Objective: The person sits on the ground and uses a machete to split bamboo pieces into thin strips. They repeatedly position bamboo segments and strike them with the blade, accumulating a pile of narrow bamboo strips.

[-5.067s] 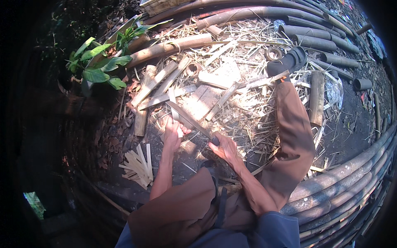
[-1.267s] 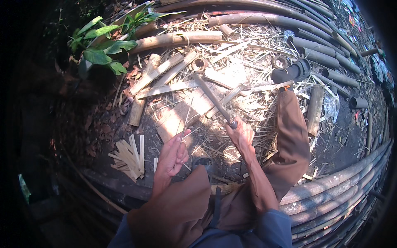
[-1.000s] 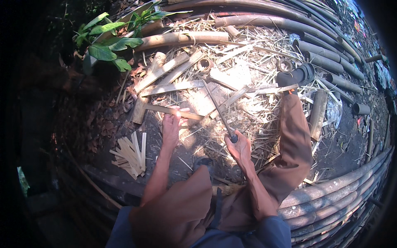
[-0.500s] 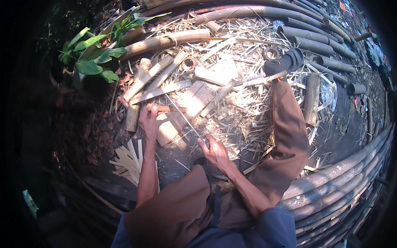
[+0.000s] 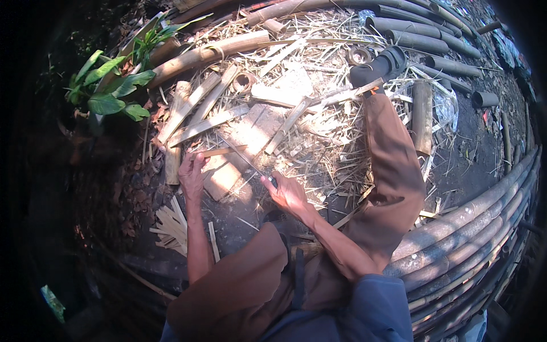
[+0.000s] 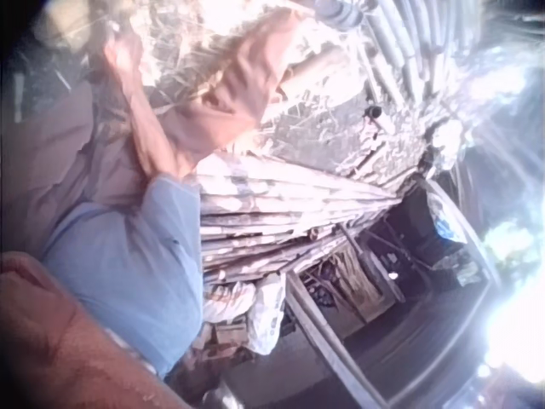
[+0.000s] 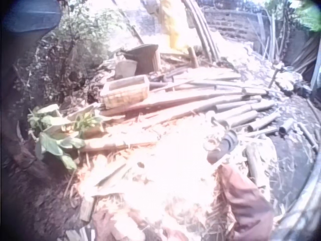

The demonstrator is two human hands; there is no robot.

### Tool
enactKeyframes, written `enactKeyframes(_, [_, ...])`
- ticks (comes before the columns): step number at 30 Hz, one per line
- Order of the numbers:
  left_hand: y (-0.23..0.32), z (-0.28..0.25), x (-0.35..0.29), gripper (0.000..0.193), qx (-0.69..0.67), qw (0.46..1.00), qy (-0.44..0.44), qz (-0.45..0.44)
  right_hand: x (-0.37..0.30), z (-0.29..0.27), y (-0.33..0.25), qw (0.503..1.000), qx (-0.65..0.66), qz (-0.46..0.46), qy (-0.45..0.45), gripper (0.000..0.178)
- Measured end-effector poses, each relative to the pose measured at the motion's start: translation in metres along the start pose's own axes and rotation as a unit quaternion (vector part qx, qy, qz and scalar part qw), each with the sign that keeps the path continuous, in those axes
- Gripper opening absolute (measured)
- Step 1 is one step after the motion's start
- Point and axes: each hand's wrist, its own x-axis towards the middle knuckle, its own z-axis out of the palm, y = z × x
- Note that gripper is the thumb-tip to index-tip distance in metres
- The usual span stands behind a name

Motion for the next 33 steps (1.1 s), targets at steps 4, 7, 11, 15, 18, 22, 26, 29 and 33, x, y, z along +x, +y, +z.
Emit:
enactKeyframes(4, [-0.002, -0.007, -0.001, 0.02, -0.011, 1.0, -0.01, 0.02, 0.004, 0.01, 0.019, 0.999, 0.014, 0.033, 0.021, 0.055])
enactKeyframes(7, [0.012, -0.001, -0.001, 0.019, 0.051, 0.998, -0.015, 0.025, 0.02, 0.021, 0.056, 0.998, 0.048, 0.027, 0.012, 0.051])
enactKeyframes(11, [0.058, -0.036, -0.008, 0.02, 0.18, 0.983, 0.02, 0.024, 0.019, 0.028, 0.079, 0.997, 0.052, -0.038, 0.041, 0.051])
enactKeyframes(15, [0.042, -0.117, -0.032, 0.024, 0.289, 0.953, 0.016, -0.095, 0.019, 0.02, 0.069, 0.996, 0.08, 0.039, -0.004, 0.056])
enactKeyframes(18, [0.003, -0.166, -0.066, 0.029, 0.41, 0.899, -0.002, -0.157, 0.021, 0.034, 0.078, 0.998, 0.053, 0.041, 0.006, 0.058])
enactKeyframes(22, [-0.025, -0.199, -0.095, 0.033, 0.438, 0.892, -0.026, -0.112, 0.007, 0.02, 0.037, 0.989, 0.137, 0.044, -0.017, 0.056])
enactKeyframes(26, [0.037, -0.119, -0.054, 0.025, 0.232, 0.961, 0.0, -0.148, 0.005, 0.014, 0.035, 0.994, 0.111, 0.022, 0.007, 0.061])
enactKeyframes(29, [0.05, -0.088, -0.052, 0.023, 0.113, 0.983, -0.02, -0.143, -0.009, 0.02, -0.005, 0.983, 0.179, -0.021, -0.038, 0.066])
enactKeyframes(33, [0.053, -0.029, -0.045, 0.025, -0.018, 0.992, -0.035, -0.122, -0.014, 0.016, -0.025, 0.973, 0.203, -0.037, -0.105, 0.059])
